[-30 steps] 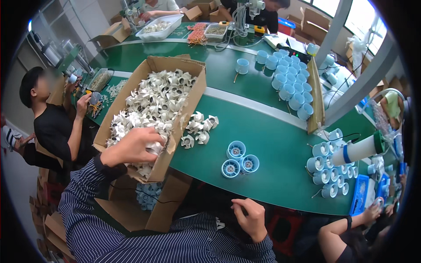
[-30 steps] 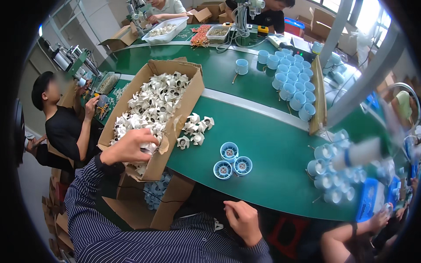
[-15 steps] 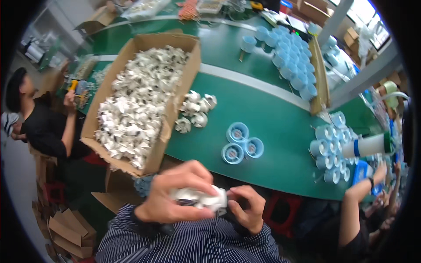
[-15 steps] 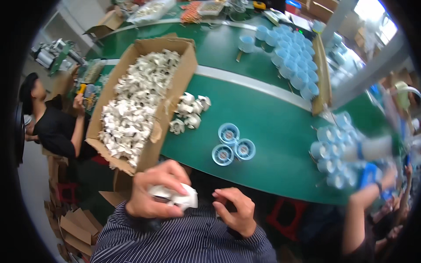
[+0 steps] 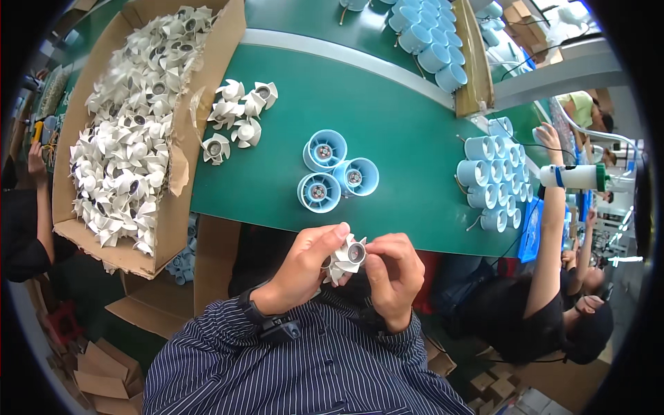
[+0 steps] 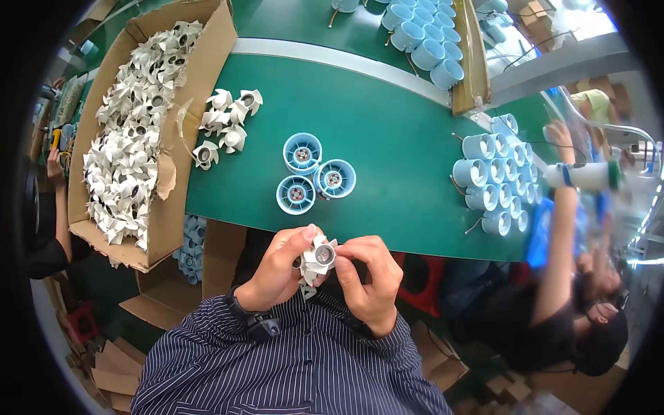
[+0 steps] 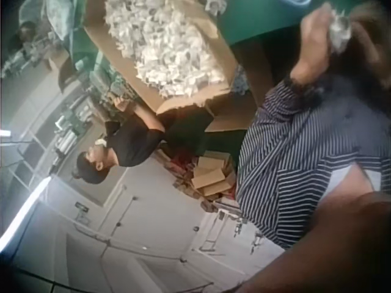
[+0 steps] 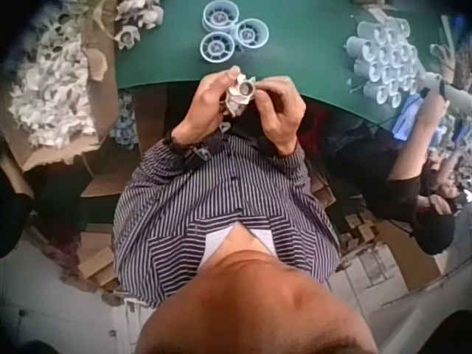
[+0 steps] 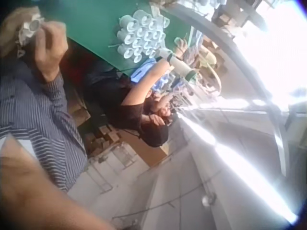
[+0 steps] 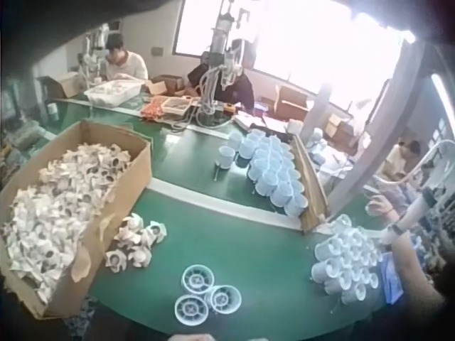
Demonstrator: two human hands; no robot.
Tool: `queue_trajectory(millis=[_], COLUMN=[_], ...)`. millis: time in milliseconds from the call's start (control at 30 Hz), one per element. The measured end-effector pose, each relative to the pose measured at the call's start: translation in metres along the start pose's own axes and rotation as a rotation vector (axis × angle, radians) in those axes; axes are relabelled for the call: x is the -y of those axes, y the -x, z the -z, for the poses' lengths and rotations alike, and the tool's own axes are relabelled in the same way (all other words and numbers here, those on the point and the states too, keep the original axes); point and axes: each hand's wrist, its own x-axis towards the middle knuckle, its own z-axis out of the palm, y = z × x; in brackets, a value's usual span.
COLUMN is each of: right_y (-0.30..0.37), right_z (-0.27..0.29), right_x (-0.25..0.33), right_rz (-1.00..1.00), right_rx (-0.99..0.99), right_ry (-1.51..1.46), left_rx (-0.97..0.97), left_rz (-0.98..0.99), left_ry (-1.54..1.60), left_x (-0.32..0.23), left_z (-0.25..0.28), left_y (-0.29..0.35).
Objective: Assemble small plastic components by inserting parts into holders and applying sealant using a pneumatic dispenser.
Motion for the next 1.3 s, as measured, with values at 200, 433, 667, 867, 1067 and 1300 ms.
queue_trajectory(millis=[200, 433, 667, 867, 1067, 1300], right_y=[0.004, -0.001, -0.024, -0.059, -0.091, -0.094], right_z=[-0.021, -0.011, 0.000, 0.005, 0.009, 0.006], right_x=[0.003, -0.003, -0.011, -0.021, -0.022, -0.023], right_rz=[-0.086, 0.025, 0.243, 0.228, -0.210, -0.285], right_rx=[-0.149, -0.010, 0.052, -0.060, 0.100, 0.112], right_ry=[-0.114, -0.041, 0.093, 0.186, 0.196, 0.140], left_rx=[-0.088, -0.099, 0.020, 0.030, -0.012, 0.089], left_rz=[-0.111, -0.159, -0.042, 0.009, 0.062, -0.042], left_ry=[-0.019, 0.010, 0.043, -0.047, 0.003, 0.015], left_x=[-0.002, -0.002, -0.007, -0.004, 0.001, 0.009], left_z=[-0.001, 0.002, 0.010, 0.017, 0.026, 0.036], left_y=[0.004, 0.014, 0.014, 0.016, 0.023, 0.033])
